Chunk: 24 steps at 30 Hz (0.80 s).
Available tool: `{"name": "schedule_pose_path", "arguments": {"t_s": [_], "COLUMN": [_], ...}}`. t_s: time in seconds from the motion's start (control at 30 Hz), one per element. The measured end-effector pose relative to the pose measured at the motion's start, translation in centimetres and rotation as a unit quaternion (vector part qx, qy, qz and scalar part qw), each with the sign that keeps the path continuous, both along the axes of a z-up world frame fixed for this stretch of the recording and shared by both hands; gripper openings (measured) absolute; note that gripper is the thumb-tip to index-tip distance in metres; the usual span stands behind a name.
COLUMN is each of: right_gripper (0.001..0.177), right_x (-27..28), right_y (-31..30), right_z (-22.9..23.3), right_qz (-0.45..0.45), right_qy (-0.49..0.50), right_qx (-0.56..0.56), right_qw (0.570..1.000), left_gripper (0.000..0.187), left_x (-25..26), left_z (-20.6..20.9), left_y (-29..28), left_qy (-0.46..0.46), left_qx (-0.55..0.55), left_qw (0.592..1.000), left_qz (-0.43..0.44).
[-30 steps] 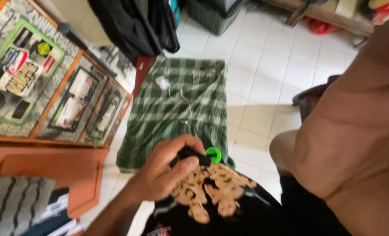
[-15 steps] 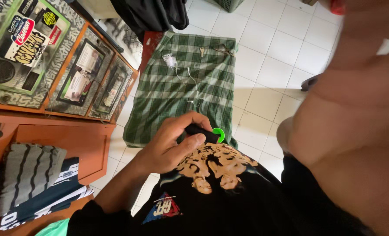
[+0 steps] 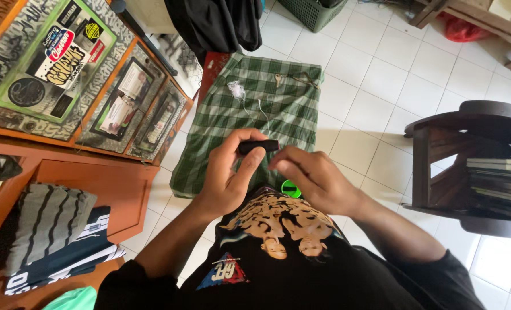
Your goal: The person untangles a white string by hand, pulling and separating strands to remove knots. They then insert the string into a small black cylindrical object and manipulate it to thread the string through.
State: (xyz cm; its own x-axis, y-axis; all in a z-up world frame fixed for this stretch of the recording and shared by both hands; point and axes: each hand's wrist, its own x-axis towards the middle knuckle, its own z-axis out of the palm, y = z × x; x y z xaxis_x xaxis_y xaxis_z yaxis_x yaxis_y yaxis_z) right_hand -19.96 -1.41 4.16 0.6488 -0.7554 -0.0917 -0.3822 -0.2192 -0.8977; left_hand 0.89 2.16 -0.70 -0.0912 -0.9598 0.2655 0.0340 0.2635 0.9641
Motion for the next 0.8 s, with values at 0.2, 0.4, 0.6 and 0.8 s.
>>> {"name": "schedule_pose_path", "arguments": {"t_s": [0.2, 0.4, 0.6, 0.8], "right_gripper": [0.017, 0.016, 0.014, 0.015], "right_x": [-1.9, -1.2, -1.2, -1.4], "right_y": [1.0, 1.9, 2.3, 0.2], "right_z": [-1.3, -3.0, -4.2, -6.5], "right_qz": [-0.05, -0.054, -0.071, 0.03], "right_qy": [-0.042, -0.084, -0.063, -0.083], "right_qx": [-0.087, -0.123, -0.136, -0.072], "right_qw": [0.994, 0.987, 0.986, 0.994], "left_gripper": [0.022, 0.023, 0.024, 0.023], "left_x": [-1.2, -1.2, -1.0, -1.1], "left_z": [-0.8, -0.5, -0.5, -0.8], "left_y": [-0.9, -1.2, -1.5, -1.8], "left_qy": [0.102, 0.046, -0.059, 0.061], "left_qx": [0.01, -0.034, -0.036, -0.029], "left_qw": [0.995, 0.998, 0.996, 0.997], "left_qz": [-0.014, 0.01, 0.055, -0.037]}}
